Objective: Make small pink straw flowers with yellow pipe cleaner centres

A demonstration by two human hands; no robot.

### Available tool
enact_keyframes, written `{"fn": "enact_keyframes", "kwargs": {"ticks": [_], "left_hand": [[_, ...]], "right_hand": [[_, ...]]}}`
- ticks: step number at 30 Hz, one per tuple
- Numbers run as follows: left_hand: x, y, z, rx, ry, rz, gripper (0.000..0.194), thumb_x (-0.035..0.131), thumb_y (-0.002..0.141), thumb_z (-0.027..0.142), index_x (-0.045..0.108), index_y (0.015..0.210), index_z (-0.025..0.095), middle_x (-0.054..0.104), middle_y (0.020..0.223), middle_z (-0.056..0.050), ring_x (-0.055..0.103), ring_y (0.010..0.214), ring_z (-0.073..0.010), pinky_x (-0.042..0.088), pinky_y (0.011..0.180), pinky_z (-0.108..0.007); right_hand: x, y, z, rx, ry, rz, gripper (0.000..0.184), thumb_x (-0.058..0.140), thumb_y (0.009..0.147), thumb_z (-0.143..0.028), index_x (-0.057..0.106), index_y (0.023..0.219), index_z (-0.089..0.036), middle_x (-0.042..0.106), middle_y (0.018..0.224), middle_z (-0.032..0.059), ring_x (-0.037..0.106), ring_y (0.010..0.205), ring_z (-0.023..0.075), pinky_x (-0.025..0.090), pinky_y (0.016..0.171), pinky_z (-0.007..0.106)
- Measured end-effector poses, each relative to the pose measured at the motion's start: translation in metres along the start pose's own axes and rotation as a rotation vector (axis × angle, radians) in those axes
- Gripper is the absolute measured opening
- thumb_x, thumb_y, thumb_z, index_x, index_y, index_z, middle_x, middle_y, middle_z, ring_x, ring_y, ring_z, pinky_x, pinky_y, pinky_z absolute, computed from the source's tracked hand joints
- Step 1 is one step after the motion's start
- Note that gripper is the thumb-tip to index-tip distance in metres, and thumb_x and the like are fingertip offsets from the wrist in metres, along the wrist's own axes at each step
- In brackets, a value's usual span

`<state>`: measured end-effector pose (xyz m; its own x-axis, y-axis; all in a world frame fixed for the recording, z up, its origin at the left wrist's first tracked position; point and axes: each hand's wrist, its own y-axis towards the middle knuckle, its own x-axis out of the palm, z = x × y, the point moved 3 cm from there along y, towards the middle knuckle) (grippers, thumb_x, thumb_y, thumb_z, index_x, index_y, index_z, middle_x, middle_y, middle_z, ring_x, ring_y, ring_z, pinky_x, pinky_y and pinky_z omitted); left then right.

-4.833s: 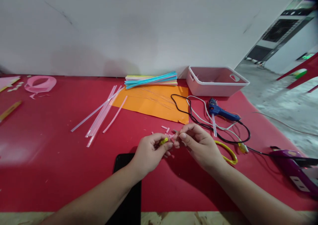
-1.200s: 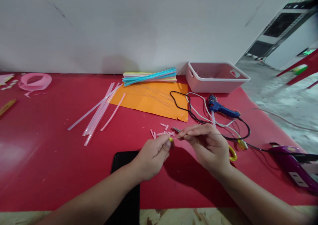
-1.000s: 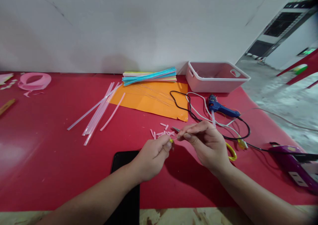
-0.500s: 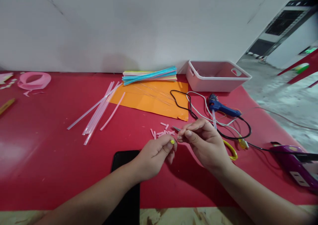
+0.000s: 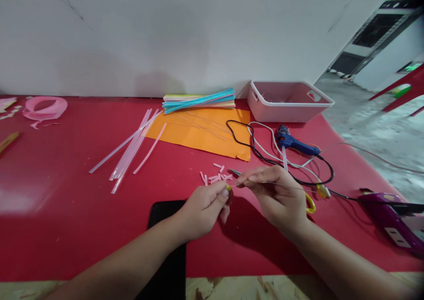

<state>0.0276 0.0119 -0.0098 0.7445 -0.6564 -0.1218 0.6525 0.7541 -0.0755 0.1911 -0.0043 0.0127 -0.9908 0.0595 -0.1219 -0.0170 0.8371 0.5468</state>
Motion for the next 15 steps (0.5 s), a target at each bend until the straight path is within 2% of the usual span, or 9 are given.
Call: {"fn": "enact_keyframes", "kwargs": {"ticks": [7, 10, 13, 14, 15], "left_hand": [[0.0, -0.001, 0.003, 0.009, 0.073, 0.024, 0.034, 0.032, 0.099, 0.04, 0.045, 0.076, 0.019, 0.05, 0.054, 0.004, 0.05, 0.049, -0.0108, 0.038, 0.053, -0.023], [0.0, 0.0, 0.002, 0.009, 0.046, 0.047, 0.035, 0.031, 0.1, 0.044, 0.047, 0.08, 0.019, 0.051, 0.056, 0.004, 0.049, 0.05, -0.01, 0.038, 0.052, -0.022], [-0.003, 0.002, 0.002, 0.015, -0.078, 0.14, 0.031, 0.033, 0.099, 0.046, 0.048, 0.097, 0.019, 0.059, 0.063, 0.003, 0.044, 0.047, -0.0084, 0.037, 0.049, -0.022], [-0.005, 0.003, 0.002, 0.022, -0.142, 0.18, 0.029, 0.035, 0.099, 0.047, 0.045, 0.101, 0.019, 0.062, 0.066, 0.002, 0.045, 0.046, -0.0083, 0.037, 0.048, -0.021], [-0.007, 0.003, 0.003, 0.033, -0.206, 0.224, 0.029, 0.037, 0.098, 0.048, 0.043, 0.102, 0.02, 0.065, 0.068, 0.002, 0.046, 0.046, -0.0085, 0.038, 0.048, -0.021]], "right_hand": [[0.004, 0.001, 0.003, 0.083, 0.066, -0.002, 0.017, 0.061, 0.086, -0.005, 0.061, 0.087, -0.021, 0.071, 0.083, 0.0025, 0.071, 0.077, 0.0156, 0.062, 0.069, 0.032], [0.003, 0.003, 0.005, 0.124, 0.111, 0.081, 0.013, 0.063, 0.085, -0.008, 0.06, 0.087, -0.021, 0.071, 0.082, 0.0017, 0.072, 0.076, 0.0155, 0.062, 0.069, 0.031], [-0.005, 0.006, 0.006, 0.175, 0.141, 0.238, 0.01, 0.063, 0.087, -0.014, 0.058, 0.086, -0.022, 0.07, 0.08, -0.0005, 0.071, 0.072, 0.0136, 0.06, 0.069, 0.03], [-0.007, 0.008, 0.006, 0.184, 0.101, 0.242, 0.008, 0.063, 0.087, -0.016, 0.058, 0.086, -0.022, 0.07, 0.079, -0.0009, 0.069, 0.07, 0.0126, 0.059, 0.068, 0.028], [-0.008, 0.01, 0.005, 0.187, 0.031, 0.189, 0.005, 0.062, 0.088, -0.018, 0.059, 0.087, -0.022, 0.069, 0.076, -0.0011, 0.068, 0.067, 0.0118, 0.057, 0.065, 0.026]]}}
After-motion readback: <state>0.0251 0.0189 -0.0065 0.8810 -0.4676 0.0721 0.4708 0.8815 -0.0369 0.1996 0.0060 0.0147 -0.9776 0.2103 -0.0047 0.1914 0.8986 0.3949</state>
